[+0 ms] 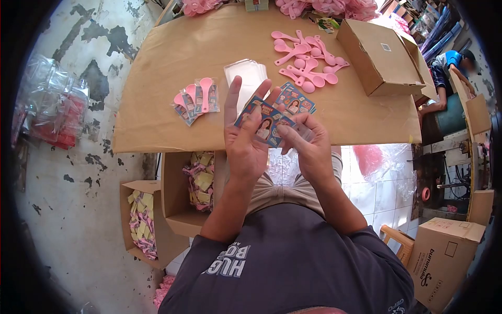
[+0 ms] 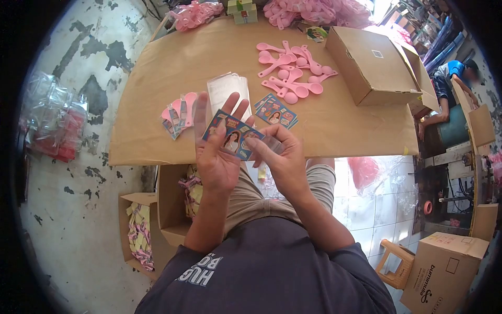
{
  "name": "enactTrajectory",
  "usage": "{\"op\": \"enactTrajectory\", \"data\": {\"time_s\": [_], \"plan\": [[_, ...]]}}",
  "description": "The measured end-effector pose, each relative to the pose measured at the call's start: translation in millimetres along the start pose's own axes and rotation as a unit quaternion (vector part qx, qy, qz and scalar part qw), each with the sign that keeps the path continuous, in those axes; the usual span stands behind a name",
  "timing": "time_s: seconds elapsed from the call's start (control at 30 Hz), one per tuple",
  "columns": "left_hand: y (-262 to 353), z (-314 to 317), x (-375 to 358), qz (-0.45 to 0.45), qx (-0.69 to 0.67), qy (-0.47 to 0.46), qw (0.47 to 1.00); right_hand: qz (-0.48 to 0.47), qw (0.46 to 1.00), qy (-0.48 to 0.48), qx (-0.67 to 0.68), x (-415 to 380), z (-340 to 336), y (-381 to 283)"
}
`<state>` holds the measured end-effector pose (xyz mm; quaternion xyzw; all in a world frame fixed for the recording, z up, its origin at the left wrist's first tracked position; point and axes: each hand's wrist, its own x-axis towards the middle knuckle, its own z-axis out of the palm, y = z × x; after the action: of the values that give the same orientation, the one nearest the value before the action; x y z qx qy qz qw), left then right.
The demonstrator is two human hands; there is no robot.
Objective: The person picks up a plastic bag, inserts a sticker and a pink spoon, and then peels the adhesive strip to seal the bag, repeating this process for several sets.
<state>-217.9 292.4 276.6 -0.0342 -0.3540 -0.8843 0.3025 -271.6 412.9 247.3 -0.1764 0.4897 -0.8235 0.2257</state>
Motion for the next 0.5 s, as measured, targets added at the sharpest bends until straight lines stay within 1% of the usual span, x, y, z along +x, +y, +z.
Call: {"op": "enactTrajectory", "data": {"time_s": [0.07, 0.2, 0.27, 0.3, 0.37, 0.43, 0.47, 0.5], "plan": [[-0.5, 3.8, 1.3, 0.001, -0.055, -0.010, 0.998, 0.007, 1.000, 0.004, 0.003, -3.9, 1.8, -2.5], [-9.2, 1.5, -0.9, -0.006, -0.052, -0.025, 0.998, 0.027, 0.999, 0.008, -0.017, -6.0, -2.3, -3.6], [-12.9, 1.2, -2.7, -0.018, -0.066, -0.052, 0.996, 0.030, 0.999, 0.003, -0.025, -4.9, -4.4, -2.9], [-16.0, 4.1, -4.6, -0.030, -0.074, -0.029, 0.996, 0.011, 0.999, 0.006, -0.029, -4.5, -3.0, -2.4], [-19.5, 3.7, -5.9, -0.036, -0.073, -0.029, 0.996, -0.007, 0.999, 0.007, -0.035, -1.9, -4.5, 3.0], [-19.4, 3.9, -6.2, -0.041, -0.072, -0.027, 0.996, -0.093, 0.992, 0.016, -0.088, 3.0, -5.0, 12.0], [-17.8, 5.4, -5.9, -0.050, -0.056, -0.012, 0.997, -0.093, 0.992, 0.015, -0.089, 1.0, -1.6, 9.2], [-16.8, 5.8, -5.3, -0.059, -0.039, 0.003, 0.997, -0.137, 0.979, 0.046, -0.141, -3.3, 2.8, 4.7]]}}
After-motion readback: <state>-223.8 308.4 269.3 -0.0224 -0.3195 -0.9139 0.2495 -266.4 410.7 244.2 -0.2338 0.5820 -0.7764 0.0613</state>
